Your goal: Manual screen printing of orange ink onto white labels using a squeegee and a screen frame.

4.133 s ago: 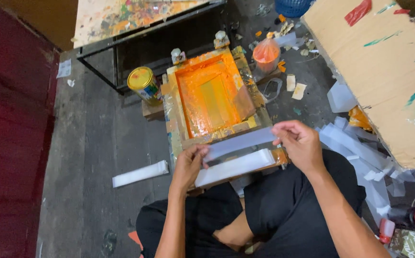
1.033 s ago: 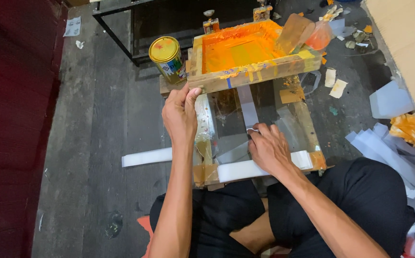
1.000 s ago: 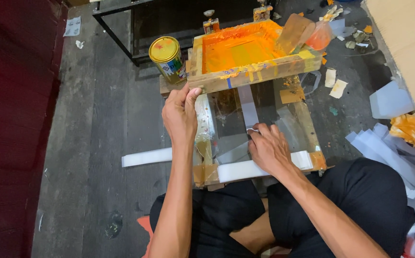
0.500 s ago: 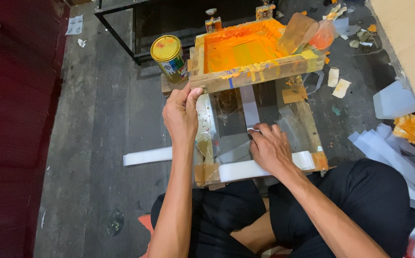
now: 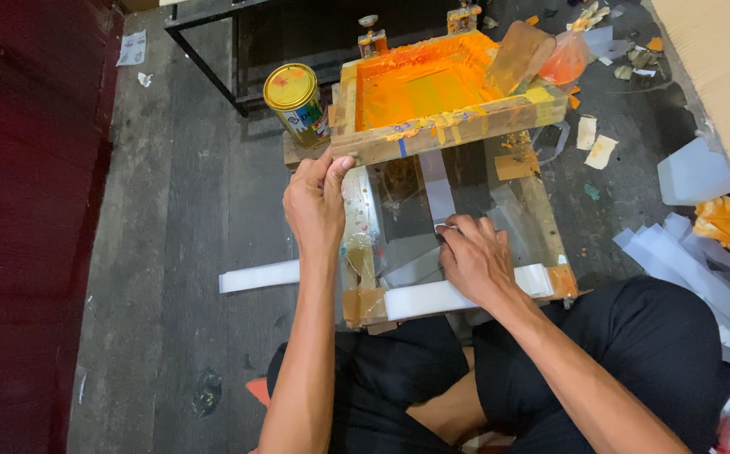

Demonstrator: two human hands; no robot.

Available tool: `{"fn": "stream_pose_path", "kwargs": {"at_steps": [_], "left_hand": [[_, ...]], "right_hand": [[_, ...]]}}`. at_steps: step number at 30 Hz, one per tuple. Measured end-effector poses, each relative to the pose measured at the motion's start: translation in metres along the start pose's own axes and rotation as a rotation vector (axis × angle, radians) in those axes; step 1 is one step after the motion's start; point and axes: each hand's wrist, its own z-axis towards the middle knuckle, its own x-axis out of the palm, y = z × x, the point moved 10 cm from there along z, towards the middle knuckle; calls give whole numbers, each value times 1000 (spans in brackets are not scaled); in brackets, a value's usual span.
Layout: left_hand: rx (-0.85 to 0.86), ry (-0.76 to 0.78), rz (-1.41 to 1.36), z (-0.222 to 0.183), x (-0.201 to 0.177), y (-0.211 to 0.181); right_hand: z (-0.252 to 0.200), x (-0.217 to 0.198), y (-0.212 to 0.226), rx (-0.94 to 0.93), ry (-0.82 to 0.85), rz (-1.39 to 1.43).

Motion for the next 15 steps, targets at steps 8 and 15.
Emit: {"fn": "stream_pose_path", "kwargs": {"at_steps": [8, 15], "left_hand": [[7, 9, 16, -7, -1, 0], [5, 110, 167, -41, 12, 28]], "right_hand": [[-13, -22, 9, -81, -106, 23], [-57, -84, 27, -292, -336, 47]]}}
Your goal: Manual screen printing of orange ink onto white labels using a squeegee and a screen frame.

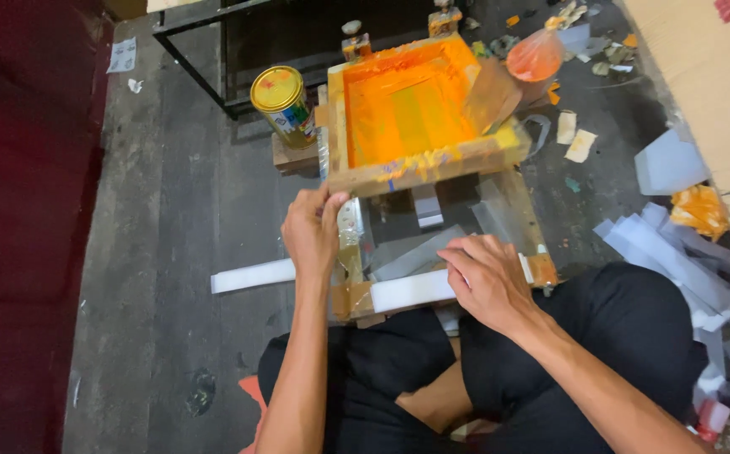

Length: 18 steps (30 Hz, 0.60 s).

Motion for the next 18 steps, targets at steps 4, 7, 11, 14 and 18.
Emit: {"fn": "stream_pose_path", "kwargs": {"at_steps": [4, 7, 11, 14, 18], "left_hand": [[-26, 99, 96, -24, 22, 23], [-77, 142, 183, -42, 42, 47], [-136, 159, 221, -57, 52, 56], [-117, 154, 268, -58, 53, 53], [-156, 155, 236, -62, 46, 47]], "right_hand": [[-17, -16, -20, 44, -69, -31], [-28, -21, -38, 70, -101, -37], [-34, -20, -50, 134, -96, 8], [-31, -21, -50, 125, -92, 49], [-30, -14, -51, 98, -7, 28]]}}
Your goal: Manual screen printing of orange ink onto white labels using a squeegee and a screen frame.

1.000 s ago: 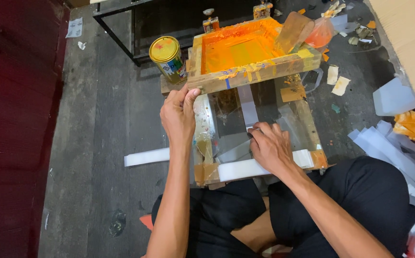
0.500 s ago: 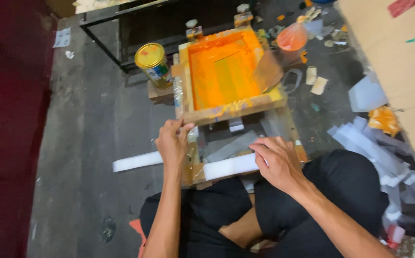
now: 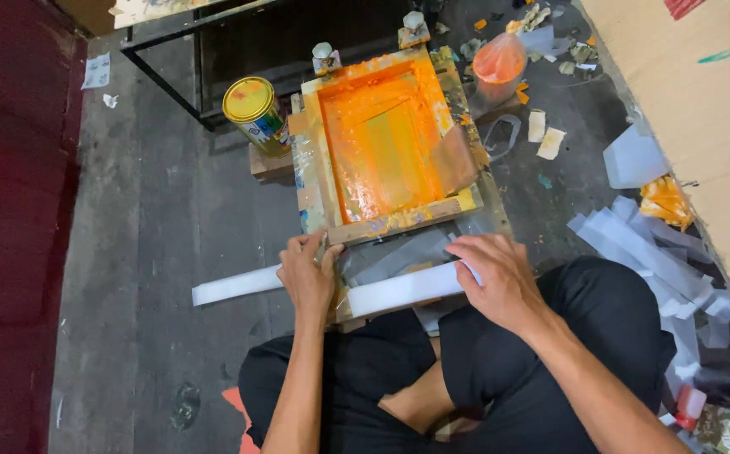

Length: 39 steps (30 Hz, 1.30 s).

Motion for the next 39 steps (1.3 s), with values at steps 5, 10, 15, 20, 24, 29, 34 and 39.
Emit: {"fn": "stream_pose_path", "kwargs": {"at_steps": [5, 10, 15, 20, 24, 29, 34, 39], "left_hand": [[297, 132, -194, -36, -12, -66], [500, 446, -40, -83, 23, -80], [529, 400, 17, -85, 23, -74], [559, 401, -13, -85, 16, -81], [536, 390, -46, -87, 16, -80], [446, 386, -144, -88, 14, -75], [457, 339, -201, -88, 10, -77], [361, 166, -468, -80, 11, -58]], "right_hand": [[-5, 25, -4, 112, 457, 75], [-29, 43, -12, 67, 609, -40], [-28, 45, -16, 37, 522, -3], [-31, 51, -28, 26, 488, -6], [-33, 47, -27, 73, 461, 35], [-34, 47, -35, 142, 444, 146], [-34, 46, -35, 159, 439, 143], [-37, 53, -48, 261, 369, 258]]}}
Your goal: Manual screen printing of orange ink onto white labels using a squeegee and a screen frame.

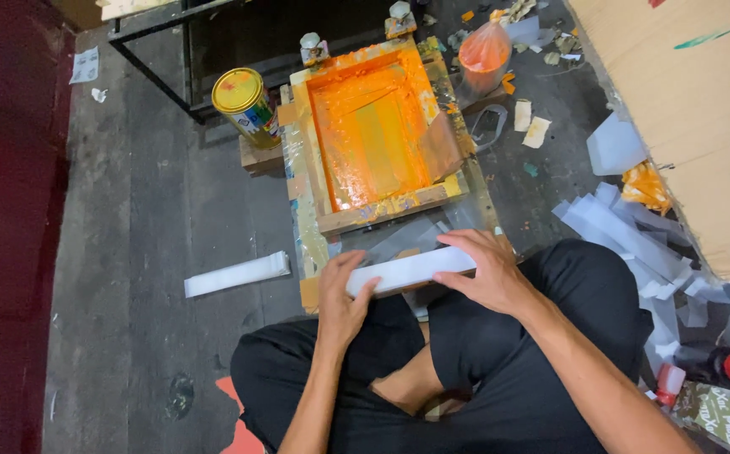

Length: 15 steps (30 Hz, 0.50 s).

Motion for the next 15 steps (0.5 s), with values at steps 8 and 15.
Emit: {"fn": "stream_pose_path", "kwargs": {"at_steps": [8, 15], "left_hand": [[-160, -195, -130, -4, -3, -3], [-194, -153, -138, -4, 0, -8]], "right_hand": [[-3, -21, 12, -47, -327, 156], [-2, -18, 18, -33, -281, 258]]}}
